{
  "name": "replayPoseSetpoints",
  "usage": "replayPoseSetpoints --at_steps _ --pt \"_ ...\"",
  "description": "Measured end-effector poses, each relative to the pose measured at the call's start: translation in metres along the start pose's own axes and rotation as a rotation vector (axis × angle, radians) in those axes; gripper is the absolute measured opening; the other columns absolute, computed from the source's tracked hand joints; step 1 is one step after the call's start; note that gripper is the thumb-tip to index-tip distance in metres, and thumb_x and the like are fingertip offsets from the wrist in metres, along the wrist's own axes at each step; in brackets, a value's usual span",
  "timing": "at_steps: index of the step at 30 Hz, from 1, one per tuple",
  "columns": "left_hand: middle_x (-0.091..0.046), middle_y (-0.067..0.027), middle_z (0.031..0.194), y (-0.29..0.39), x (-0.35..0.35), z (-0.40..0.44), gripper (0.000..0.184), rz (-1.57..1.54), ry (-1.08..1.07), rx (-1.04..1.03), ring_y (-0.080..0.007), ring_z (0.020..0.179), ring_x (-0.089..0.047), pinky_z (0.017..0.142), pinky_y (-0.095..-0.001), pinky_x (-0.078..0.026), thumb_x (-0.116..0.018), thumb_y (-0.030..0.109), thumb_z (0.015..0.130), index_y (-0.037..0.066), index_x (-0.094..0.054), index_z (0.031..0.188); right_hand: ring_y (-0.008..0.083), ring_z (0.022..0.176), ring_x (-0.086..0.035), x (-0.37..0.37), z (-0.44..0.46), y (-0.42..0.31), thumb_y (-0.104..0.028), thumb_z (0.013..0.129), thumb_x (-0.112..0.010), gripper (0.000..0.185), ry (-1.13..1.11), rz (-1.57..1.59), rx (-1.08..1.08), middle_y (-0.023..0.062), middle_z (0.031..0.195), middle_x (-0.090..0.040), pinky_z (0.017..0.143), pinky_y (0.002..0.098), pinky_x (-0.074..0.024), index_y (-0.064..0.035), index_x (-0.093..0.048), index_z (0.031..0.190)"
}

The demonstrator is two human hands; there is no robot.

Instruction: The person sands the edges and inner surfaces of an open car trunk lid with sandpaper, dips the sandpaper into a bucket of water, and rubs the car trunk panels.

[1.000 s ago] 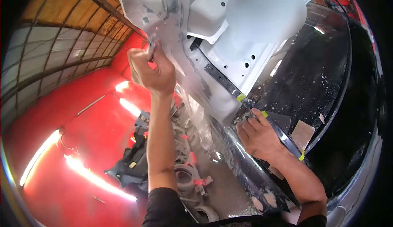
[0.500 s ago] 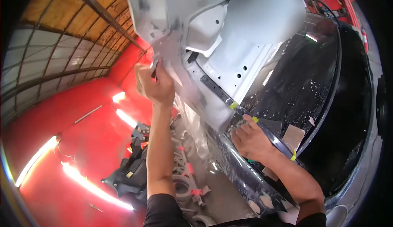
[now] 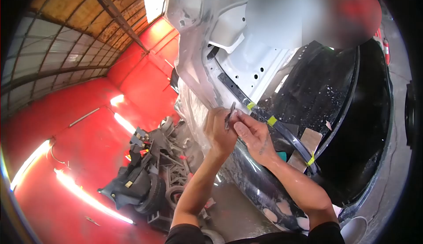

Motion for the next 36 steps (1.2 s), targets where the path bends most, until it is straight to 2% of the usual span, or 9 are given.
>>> replayPoseSetpoints --at_steps 5,11,15,16,18,21,23,32,36 --pt "-0.065 -0.021 0.117 0.022 0.007 -0.013 0.037 -0.022 -0.159 -0.058 -0.0384 0.099 -0.065 0.084 -0.0444 -0.053 -0.074 -0.004 0.075 -0.001 -0.069 0.112 0.0049 0.077 -0.048 -0.006 0.009 0.009 -0.019 0.102 -0.066 0.022 0.255 0.057 -0.082 -0.005 0.085 -0.058 0.064 0.0226 -0.0395 0.0007 -0.072 0.108" --pt "-0.063 -0.0216 0.129 0.002 0.039 0.012 0.036 -0.176 -0.16 -0.053 -0.0389 0.115 -0.065 0.093 -0.0436 -0.054 -0.075 -0.001 0.083 -0.002 -0.072 0.119 0.0089 0.073 -0.058 -0.013 0.052 -0.034 -0.015 0.095 -0.072 0.022 0.32 -0.129 0.328 0.0041 0.08 -0.067 0.067 0.0268 -0.0476 0.0037 -0.071 0.105" --pt "-0.067 -0.0183 0.133 -0.052 0.06 0.064 0.036 -0.037 0.103 -0.096 -0.0322 0.131 -0.061 0.109 -0.0437 -0.048 -0.071 -0.007 0.088 -0.002 -0.069 0.124 0.008 0.068 -0.057 -0.021 0.102 -0.079 -0.014 0.093 -0.075 0.024 0.314 -0.104 0.453 0.0057 0.08 -0.068 0.062 0.0266 -0.0471 0.0044 -0.066 0.105" --pt "-0.067 -0.0201 0.128 -0.071 0.058 0.082 0.032 -0.116 0.17 -0.013 -0.0329 0.113 -0.066 0.096 -0.0418 -0.052 -0.073 0.007 0.092 -0.001 -0.069 0.123 0.0082 0.067 -0.057 -0.026 0.116 -0.091 -0.013 0.092 -0.075 0.023 0.314 -0.1 0.539 0.0059 0.079 -0.068 0.061 0.0265 -0.0471 0.0048 -0.065 0.102" --pt "-0.07 -0.0189 0.123 -0.091 0.048 0.117 0.025 -0.327 0.232 0.093 -0.0289 0.113 -0.067 0.099 -0.0397 -0.051 -0.064 0.015 0.102 -0.003 -0.069 0.119 0.0084 0.066 -0.058 -0.04 0.14 -0.115 -0.012 0.091 -0.076 0.022 0.314 -0.098 0.713 0.0063 0.078 -0.067 0.058 0.0263 -0.047 0.0055 -0.063 0.096" --pt "-0.071 -0.0122 0.102 -0.122 0.023 0.136 0.036 -0.446 -0.086 0.33 -0.0187 0.097 -0.065 0.088 -0.0335 -0.051 -0.052 0.026 0.111 -0.005 -0.069 0.118 0.0113 0.061 -0.064 -0.061 0.161 -0.131 -0.008 0.093 -0.076 0.016 0.309 -0.014 0.666 0.0074 0.077 -0.068 0.052 0.0268 -0.0507 0.0031 -0.066 0.097" --pt "-0.058 -0.0026 0.083 -0.121 0.015 0.132 0.046 -0.483 0.026 0.185 -0.0103 0.079 -0.049 0.073 -0.0279 -0.043 -0.047 0.034 0.113 -0.006 -0.067 0.126 0.0113 0.056 -0.062 -0.067 0.173 -0.114 -0.011 0.094 -0.076 0.019 0.422 -0.011 0.736 0.0065 0.074 -0.067 0.045 0.0267 -0.047 0.0013 -0.063 0.09" --pt "-0.076 -0.0188 0.11 -0.119 0.016 0.136 0.047 -0.532 0.042 0.053 -0.017 0.093 -0.065 0.09 -0.0313 -0.05 -0.048 0.034 0.112 -0.003 -0.066 0.136 0.0174 0.062 -0.057 -0.071 0.185 -0.133 -0.012 0.088 -0.075 0.023 0.677 -0.311 1.179 0.0108 0.072 -0.065 0.062 0.0338 -0.0482 0.0051 -0.059 0.084" --pt "-0.076 -0.0169 0.107 -0.126 0.015 0.134 0.046 -0.54 0.067 0.025 -0.0166 0.091 -0.063 0.089 -0.0311 -0.05 -0.047 0.032 0.112 -0.003 -0.065 0.137 0.0164 0.066 -0.055 -0.078 0.174 -0.095 -0.012 0.087 -0.076 0.024 0.67 -0.09 1.02 0.011 0.072 -0.064 0.062 0.0331 -0.0457 0.005 -0.058 0.082"
Point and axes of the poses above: each hand's wrist, its own z-axis towards the middle knuckle, its own x-axis out of the back of the hand, y = z × x, the point moved 3 cm from there along z, towards the middle knuckle
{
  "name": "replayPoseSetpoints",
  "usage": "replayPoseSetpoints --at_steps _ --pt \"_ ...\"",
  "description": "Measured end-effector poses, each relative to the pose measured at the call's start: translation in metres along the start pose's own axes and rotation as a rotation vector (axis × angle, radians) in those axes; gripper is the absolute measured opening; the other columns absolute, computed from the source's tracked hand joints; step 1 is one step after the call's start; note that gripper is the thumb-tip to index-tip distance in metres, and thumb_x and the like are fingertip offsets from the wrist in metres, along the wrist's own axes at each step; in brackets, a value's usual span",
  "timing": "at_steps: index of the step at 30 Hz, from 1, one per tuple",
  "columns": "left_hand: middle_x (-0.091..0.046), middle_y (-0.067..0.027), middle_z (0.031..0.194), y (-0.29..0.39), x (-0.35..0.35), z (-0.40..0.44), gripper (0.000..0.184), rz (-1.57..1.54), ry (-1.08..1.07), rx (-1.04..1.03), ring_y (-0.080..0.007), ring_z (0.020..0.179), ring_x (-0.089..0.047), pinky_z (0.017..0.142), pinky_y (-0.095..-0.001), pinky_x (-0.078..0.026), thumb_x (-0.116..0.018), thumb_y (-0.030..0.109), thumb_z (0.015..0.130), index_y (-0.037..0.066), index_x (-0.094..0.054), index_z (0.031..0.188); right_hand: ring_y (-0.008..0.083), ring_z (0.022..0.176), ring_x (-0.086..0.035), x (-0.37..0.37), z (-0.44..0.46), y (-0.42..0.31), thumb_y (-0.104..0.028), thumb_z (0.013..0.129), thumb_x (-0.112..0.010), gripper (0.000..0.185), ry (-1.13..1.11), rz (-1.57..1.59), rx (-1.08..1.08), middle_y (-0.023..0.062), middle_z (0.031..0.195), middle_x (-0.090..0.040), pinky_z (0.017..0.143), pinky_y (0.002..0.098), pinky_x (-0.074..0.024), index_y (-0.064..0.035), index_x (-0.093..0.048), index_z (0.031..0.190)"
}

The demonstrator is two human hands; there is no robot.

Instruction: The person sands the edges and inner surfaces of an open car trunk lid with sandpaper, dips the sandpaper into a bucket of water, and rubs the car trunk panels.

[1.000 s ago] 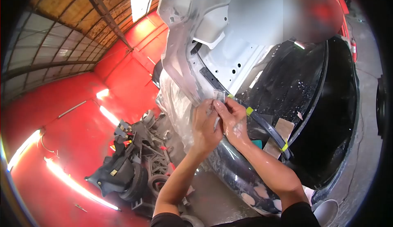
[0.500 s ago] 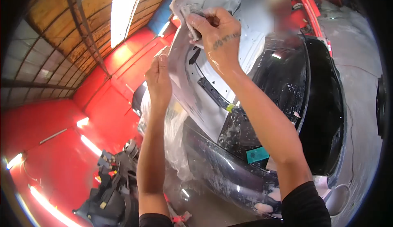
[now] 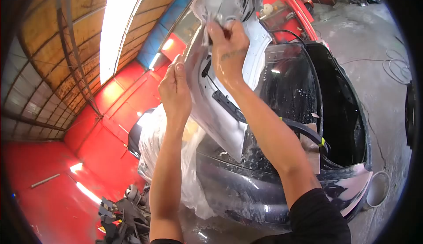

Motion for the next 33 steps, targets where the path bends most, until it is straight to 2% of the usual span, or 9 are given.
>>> replayPoseSetpoints --at_steps 4,7,12,18,21,22,25,28,33 --pt "-0.073 -0.0134 0.101 0.005 -0.003 0.0 0.045 -0.035 -0.05 0.073 -0.0161 0.087 -0.06 0.085 -0.0315 -0.049 -0.047 0.031 0.113 -0.003 -0.065 0.137 0.0084 0.066 -0.047 0.002 0.015 -0.008 -0.015 0.089 -0.079 0.033 -0.013 -0.144 0.202 0.0016 0.068 -0.057 0.059 0.0288 -0.0413 0.003 -0.056 0.073" --pt "-0.071 -0.0114 0.097 0.008 -0.001 -0.001 0.046 0.046 -0.064 0.11 -0.0159 0.086 -0.058 0.083 -0.032 -0.049 -0.046 0.031 0.113 -0.003 -0.064 0.138 0.0088 0.065 -0.047 -0.004 0.021 -0.018 -0.015 0.088 -0.079 0.034 0.001 -0.079 0.091 0.002 0.068 -0.057 0.059 0.0297 -0.0414 0.0033 -0.056 0.071" --pt "-0.072 -0.0128 0.101 -0.001 0.0 -0.001 0.046 0.049 -0.073 0.082 -0.0165 0.09 -0.06 0.086 -0.0317 -0.049 -0.045 0.031 0.113 -0.004 -0.063 0.138 0.0052 0.068 -0.052 0.004 0.0 0.016 -0.007 0.091 -0.079 0.018 -0.069 0.066 -0.028 0.0001 0.077 -0.064 0.061 0.0226 -0.0421 0.0003 -0.064 0.086" --pt "-0.067 -0.0071 0.109 0.005 0.001 -0.004 0.051 0.059 -0.122 0.143 -0.0149 0.099 -0.058 0.092 -0.032 -0.045 -0.04 0.036 0.115 -0.003 -0.059 0.142 0.0053 0.07 -0.058 -0.001 -0.005 0.012 -0.009 0.09 -0.08 0.017 -0.026 0.26 -0.173 0.0026 0.079 -0.069 0.063 0.0225 -0.0455 0.0035 -0.068 0.09" --pt "-0.068 -0.0102 0.121 0.004 -0.003 -0.005 0.052 0.0 -0.104 0.109 -0.018 0.11 -0.06 0.1 -0.0342 -0.044 -0.04 0.037 0.115 -0.003 -0.059 0.143 0.0056 0.067 -0.057 0.002 0.006 0.0 -0.01 0.089 -0.08 0.017 -0.051 0.15 -0.124 0.0023 0.076 -0.069 0.061 0.0231 -0.0453 0.0041 -0.069 0.087" --pt "-0.068 -0.0112 0.124 0.003 -0.005 -0.005 0.052 -0.021 -0.091 0.078 -0.0191 0.114 -0.06 0.102 -0.0349 -0.044 -0.04 0.037 0.115 -0.003 -0.059 0.143 0.0058 0.064 -0.056 0.001 0.019 -0.001 -0.01 0.088 -0.08 0.02 -0.024 0.033 0.091 0.0013 0.073 -0.067 0.059 0.0238 -0.0445 0.0039 -0.067 0.082" --pt "-0.068 -0.0121 0.124 -0.002 -0.004 -0.004 0.052 0.02 -0.078 0.063 -0.0184 0.112 -0.061 0.101 -0.0347 -0.045 -0.04 0.037 0.115 -0.004 -0.058 0.142 0.0051 0.063 -0.054 -0.008 0.022 0.0 -0.009 0.088 -0.08 0.02 0.018 -0.052 0.247 0.0009 0.072 -0.066 0.057 0.0241 -0.0436 0.0035 -0.065 0.084" --pt "-0.069 -0.0121 0.122 -0.002 0.0 -0.003 0.052 0.053 -0.116 0.172 -0.0175 0.11 -0.062 0.098 -0.0335 -0.047 -0.041 0.037 0.115 -0.004 -0.059 0.141 0.0048 0.063 -0.053 -0.001 -0.01 0.016 -0.007 0.089 -0.079 0.018 -0.036 0.151 -0.03 0.0006 0.072 -0.066 0.058 0.0241 -0.0436 0.0026 -0.064 0.086" --pt "-0.069 -0.0113 0.116 -0.006 -0.005 -0.005 0.055 0.032 -0.082 0.18 -0.0165 0.107 -0.061 0.094 -0.0315 -0.048 -0.041 0.04 0.115 -0.005 -0.061 0.137 0.0135 0.062 -0.061 0.001 0.009 0.011 -0.006 0.087 -0.077 0.015 -0.04 0.13 0.069 0.0107 0.071 -0.067 0.058 0.03 -0.0488 0.0036 -0.066 0.087"
Point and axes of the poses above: each hand's wrist, its own z-axis towards the middle knuckle, its own x-axis out of the back of the hand, y = z × x, the point moved 3 cm from there along z, towards the middle knuckle
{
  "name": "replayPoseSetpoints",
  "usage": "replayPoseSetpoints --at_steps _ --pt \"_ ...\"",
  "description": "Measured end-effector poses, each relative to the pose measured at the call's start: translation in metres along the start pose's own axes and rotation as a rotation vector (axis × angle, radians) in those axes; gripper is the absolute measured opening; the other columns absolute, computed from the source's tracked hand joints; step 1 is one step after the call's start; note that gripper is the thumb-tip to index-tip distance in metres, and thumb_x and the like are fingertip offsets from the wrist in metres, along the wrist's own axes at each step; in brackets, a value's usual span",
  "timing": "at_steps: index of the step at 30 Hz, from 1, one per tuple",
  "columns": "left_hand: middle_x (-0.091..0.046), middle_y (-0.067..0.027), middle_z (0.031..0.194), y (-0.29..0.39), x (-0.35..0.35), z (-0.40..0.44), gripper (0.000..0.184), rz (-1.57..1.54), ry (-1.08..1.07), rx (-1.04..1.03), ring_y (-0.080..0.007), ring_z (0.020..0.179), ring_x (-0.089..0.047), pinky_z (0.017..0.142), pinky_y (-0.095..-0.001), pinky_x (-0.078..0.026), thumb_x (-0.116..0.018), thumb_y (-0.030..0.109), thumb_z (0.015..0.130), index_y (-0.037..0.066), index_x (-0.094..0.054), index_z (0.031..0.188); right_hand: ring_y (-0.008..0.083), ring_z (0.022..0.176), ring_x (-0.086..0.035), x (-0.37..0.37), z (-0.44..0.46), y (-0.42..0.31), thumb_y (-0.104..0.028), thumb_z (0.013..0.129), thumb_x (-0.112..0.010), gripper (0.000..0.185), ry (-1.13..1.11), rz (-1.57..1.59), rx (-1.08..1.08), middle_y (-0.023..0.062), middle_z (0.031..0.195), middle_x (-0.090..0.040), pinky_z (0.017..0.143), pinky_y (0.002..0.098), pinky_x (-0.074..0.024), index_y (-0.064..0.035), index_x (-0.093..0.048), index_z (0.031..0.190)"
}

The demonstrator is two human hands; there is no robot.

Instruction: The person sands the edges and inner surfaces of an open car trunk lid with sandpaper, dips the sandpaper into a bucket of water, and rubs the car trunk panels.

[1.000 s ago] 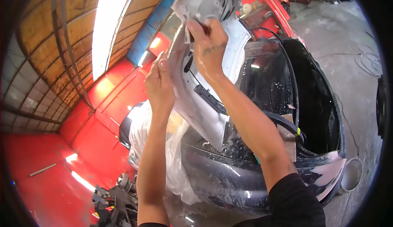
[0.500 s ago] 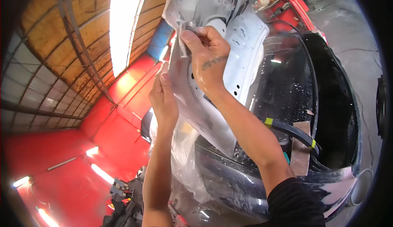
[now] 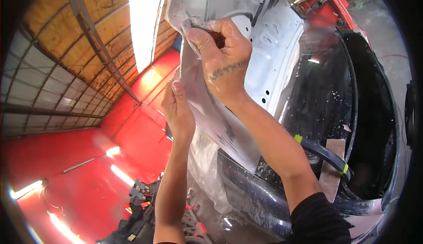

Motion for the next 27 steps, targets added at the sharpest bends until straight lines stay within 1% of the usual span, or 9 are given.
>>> replayPoseSetpoints --at_steps 2,5,8,11,14,17,20,25,27 --pt "-0.069 -0.011 0.115 -0.001 0.002 0.001 0.056 0.001 0.02 -0.032 -0.0162 0.107 -0.061 0.093 -0.0309 -0.048 -0.04 0.042 0.115 -0.006 -0.061 0.137 0.0145 0.061 -0.061 -0.007 -0.002 0.005 -0.006 0.087 -0.077 0.015 0.026 0.075 -0.077 0.0111 0.071 -0.067 0.057 0.0304 -0.0487 0.0035 -0.065 0.087" --pt "-0.069 -0.0116 0.117 0.006 0.002 -0.002 0.058 0.063 0.005 -0.054 -0.0164 0.107 -0.06 0.094 -0.0309 -0.048 -0.039 0.044 0.115 -0.006 -0.061 0.137 0.0173 0.059 -0.062 -0.008 0.009 -0.007 -0.005 0.085 -0.078 0.015 0.023 -0.056 0.146 0.0122 0.07 -0.067 0.056 0.031 -0.0485 0.0033 -0.065 0.087" --pt "-0.068 -0.0123 0.12 0.005 0.003 -0.004 0.059 0.073 -0.004 -0.039 -0.0174 0.109 -0.061 0.096 -0.0317 -0.047 -0.038 0.044 0.115 -0.006 -0.061 0.137 0.007 0.062 -0.052 -0.014 0.009 -0.004 -0.009 0.087 -0.081 0.019 0.102 -0.114 0.279 0.0016 0.069 -0.063 0.058 0.0259 -0.0437 0.0018 -0.065 0.086" --pt "-0.068 -0.0122 0.121 0.004 0.007 -0.001 0.059 0.091 -0.03 -0.021 -0.0177 0.111 -0.061 0.097 -0.0325 -0.048 -0.039 0.044 0.115 -0.006 -0.06 0.137 0.0097 0.06 -0.051 -0.009 -0.019 0.017 -0.009 0.085 -0.082 0.02 0.125 0.086 0.036 0.0049 0.067 -0.061 0.056 0.0283 -0.0429 0.0021 -0.065 0.086" --pt "-0.069 -0.0104 0.118 0.011 0.001 0.0 0.058 0.066 -0.011 -0.056 -0.0158 0.108 -0.06 0.095 -0.0314 -0.048 -0.039 0.044 0.115 -0.005 -0.061 0.137 0.0089 0.061 -0.055 -0.01 0.008 -0.01 -0.008 0.085 -0.081 0.019 0.096 -0.228 0.485 0.0058 0.07 -0.065 0.057 0.0267 -0.0455 0.0017 -0.065 0.086" --pt "-0.07 -0.009 0.114 0.002 0.004 -0.002 0.056 0.037 -0.019 -0.043 -0.0139 0.104 -0.06 0.092 -0.03 -0.048 -0.04 0.043 0.115 -0.004 -0.062 0.135 0.0072 0.061 -0.056 -0.015 0.011 -0.003 -0.008 0.086 -0.081 0.018 0.114 -0.13 0.303 0.0054 0.07 -0.066 0.057 0.0257 -0.0461 0.0017 -0.065 0.085" --pt "-0.071 -0.0083 0.112 0.004 0.006 0.0 0.054 0.035 -0.027 -0.041 -0.013 0.101 -0.06 0.09 -0.029 -0.048 -0.039 0.041 0.115 -0.005 -0.062 0.134 0.0055 0.059 -0.052 -0.009 -0.017 0.015 -0.008 0.087 -0.08 0.017 0.102 0.07 0.003 0.0049 0.069 -0.065 0.056 0.0256 -0.0445 0.0015 -0.065 0.085" --pt "-0.07 -0.0073 0.11 0.005 0.002 0.0 0.053 0.022 -0.024 -0.082 -0.0126 0.1 -0.06 0.089 -0.0291 -0.048 -0.039 0.039 0.115 -0.005 -0.062 0.134 0.0056 0.063 -0.059 -0.014 0.013 -0.004 -0.006 0.088 -0.08 0.017 0.101 -0.147 0.324 0.0035 0.07 -0.067 0.058 0.0237 -0.0479 0.0019 -0.065 0.085" --pt "-0.069 -0.0075 0.11 0.004 0.005 0.002 0.053 0.029 -0.035 -0.038 -0.0131 0.1 -0.06 0.089 -0.0298 -0.048 -0.039 0.039 0.115 -0.004 -0.062 0.135 0.0054 0.062 -0.057 -0.011 -0.009 0.009 -0.007 0.088 -0.08 0.017 0.095 -0.022 0.147 0.0043 0.068 -0.067 0.057 0.0244 -0.0467 0.0019 -0.065 0.086"
Point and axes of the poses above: each hand's wrist, its own z-axis towards the middle knuckle, its own x-axis out of the back of the hand, y = z × x, the point moved 3 cm from there along z, towards the middle knuckle
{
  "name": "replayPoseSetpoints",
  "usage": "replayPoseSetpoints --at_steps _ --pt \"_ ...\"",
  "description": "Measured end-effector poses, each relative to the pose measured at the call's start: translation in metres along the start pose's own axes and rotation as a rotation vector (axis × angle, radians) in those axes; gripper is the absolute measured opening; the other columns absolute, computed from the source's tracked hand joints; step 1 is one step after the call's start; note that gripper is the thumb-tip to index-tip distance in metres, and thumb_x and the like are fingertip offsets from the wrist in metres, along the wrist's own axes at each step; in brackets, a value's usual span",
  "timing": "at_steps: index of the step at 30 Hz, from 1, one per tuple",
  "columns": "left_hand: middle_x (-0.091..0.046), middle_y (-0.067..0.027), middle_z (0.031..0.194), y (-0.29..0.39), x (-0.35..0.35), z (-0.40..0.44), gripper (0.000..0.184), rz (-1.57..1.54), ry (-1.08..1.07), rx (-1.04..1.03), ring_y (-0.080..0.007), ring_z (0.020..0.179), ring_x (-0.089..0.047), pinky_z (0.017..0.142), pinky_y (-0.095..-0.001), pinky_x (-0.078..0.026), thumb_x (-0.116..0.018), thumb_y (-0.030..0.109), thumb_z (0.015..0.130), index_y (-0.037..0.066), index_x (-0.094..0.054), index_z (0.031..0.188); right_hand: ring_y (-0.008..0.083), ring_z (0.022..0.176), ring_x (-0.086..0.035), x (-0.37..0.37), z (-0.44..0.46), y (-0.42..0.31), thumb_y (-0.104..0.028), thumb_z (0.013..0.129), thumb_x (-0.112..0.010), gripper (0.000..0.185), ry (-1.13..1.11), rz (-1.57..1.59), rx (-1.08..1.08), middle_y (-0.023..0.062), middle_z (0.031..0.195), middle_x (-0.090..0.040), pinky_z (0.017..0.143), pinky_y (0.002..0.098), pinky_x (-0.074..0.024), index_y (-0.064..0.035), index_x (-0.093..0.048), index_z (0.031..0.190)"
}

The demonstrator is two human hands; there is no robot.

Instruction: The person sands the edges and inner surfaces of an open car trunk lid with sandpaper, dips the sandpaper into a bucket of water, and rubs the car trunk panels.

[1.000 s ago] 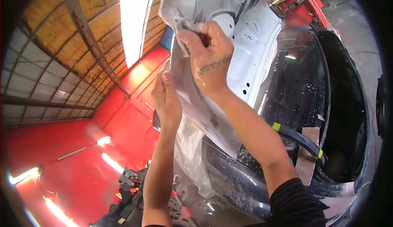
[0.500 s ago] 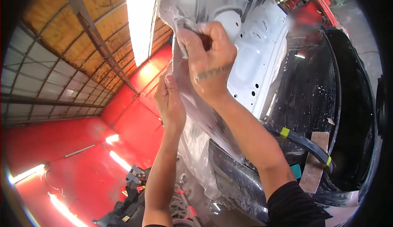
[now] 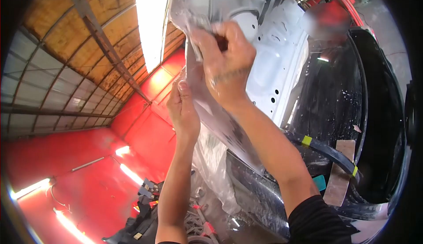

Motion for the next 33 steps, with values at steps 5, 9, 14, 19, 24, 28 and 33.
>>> replayPoseSetpoints --at_steps 5,9,14,19,24,28,33 --pt "-0.064 -0.0052 0.104 0.003 -0.007 0.003 0.051 -0.028 0.027 -0.04 -0.0118 0.094 -0.054 0.085 -0.0292 -0.044 -0.04 0.038 0.115 -0.004 -0.062 0.134 0.0053 0.064 -0.058 -0.007 0.03 -0.013 -0.006 0.09 -0.078 0.016 -0.058 -0.11 0.23 0.0034 0.071 -0.068 0.058 0.0225 -0.0465 0.003 -0.065 0.087" --pt "-0.057 0.0007 0.087 0.001 0.0 0.001 0.048 -0.008 0.031 0.019 -0.0065 0.078 -0.043 0.072 -0.0256 -0.038 -0.042 0.035 0.115 -0.004 -0.062 0.135 0.0057 0.063 -0.057 -0.001 0.013 -0.006 -0.006 0.089 -0.079 0.016 -0.043 -0.162 0.228 0.0037 0.069 -0.067 0.057 0.0234 -0.046 0.0038 -0.066 0.087" --pt "-0.069 -0.0093 0.115 0.006 -0.007 0.0 0.052 -0.025 0.039 0.025 -0.0154 0.107 -0.061 0.096 -0.032 -0.048 -0.04 0.038 0.115 -0.004 -0.062 0.135 0.0064 0.061 -0.057 0.002 0.025 -0.01 -0.006 0.089 -0.079 0.016 -0.06 -0.096 0.113 0.0045 0.068 -0.066 0.056 0.0243 -0.0459 0.0036 -0.066 0.087" --pt "-0.044 0.0021 0.084 0.0 0.0 -0.001 0.045 0.013 0.043 0.003 -0.0082 0.078 -0.038 0.07 -0.0286 -0.033 -0.042 0.037 0.115 -0.003 -0.062 0.116 0.0059 0.061 -0.058 0.007 -0.01 0.0 -0.007 0.09 -0.078 0.018 -0.071 -0.049 -0.118 0.0046 0.069 -0.067 0.056 0.024 -0.0468 0.004 -0.064 0.085" --pt "-0.059 -0.0053 0.103 0.003 -0.004 -0.001 0.049 -0.005 0.03 0.006 -0.0128 0.096 -0.052 0.085 -0.0309 -0.042 -0.041 0.04 0.115 -0.004 -0.061 0.127 0.0054 0.062 -0.059 0.002 0.02 -0.007 -0.007 0.089 -0.08 0.019 -0.07 -0.12 0.108 0.0044 0.07 -0.067 0.056 0.024 -0.0475 0.003 -0.064 0.086" --pt "-0.067 -0.0092 0.113 -0.003 0.003 -0.003 0.053 0.057 -0.003 0.072 -0.0151 0.105 -0.058 0.094 -0.0317 -0.046 -0.039 0.04 0.115 -0.005 -0.061 0.136 0.0048 0.063 -0.058 0.0 0.004 -0.001 -0.007 0.089 -0.08 0.018 -0.047 -0.111 0.0 0.0043 0.07 -0.068 0.056 0.0235 -0.0467 0.0023 -0.065 0.085" --pt "-0.065 -0.0084 0.112 0.01 -0.004 -0.003 0.052 -0.059 -0.003 -0.01 -0.0148 0.103 -0.056 0.092 -0.0316 -0.044 -0.04 0.038 0.115 -0.004 -0.061 0.135 0.0049 0.065 -0.058 0.031 -0.031 0.005 -0.006 0.09 -0.079 0.016 -0.121 0.001 -0.263 0.0026 0.069 -0.066 0.057 0.0227 -0.0459 0.0021 -0.066 0.086"
Point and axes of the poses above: each hand's wrist, its own z-axis towards the middle knuckle, its own x-axis out of the back of the hand, y = z × x, the point moved 3 cm from there along z, towards the middle knuckle
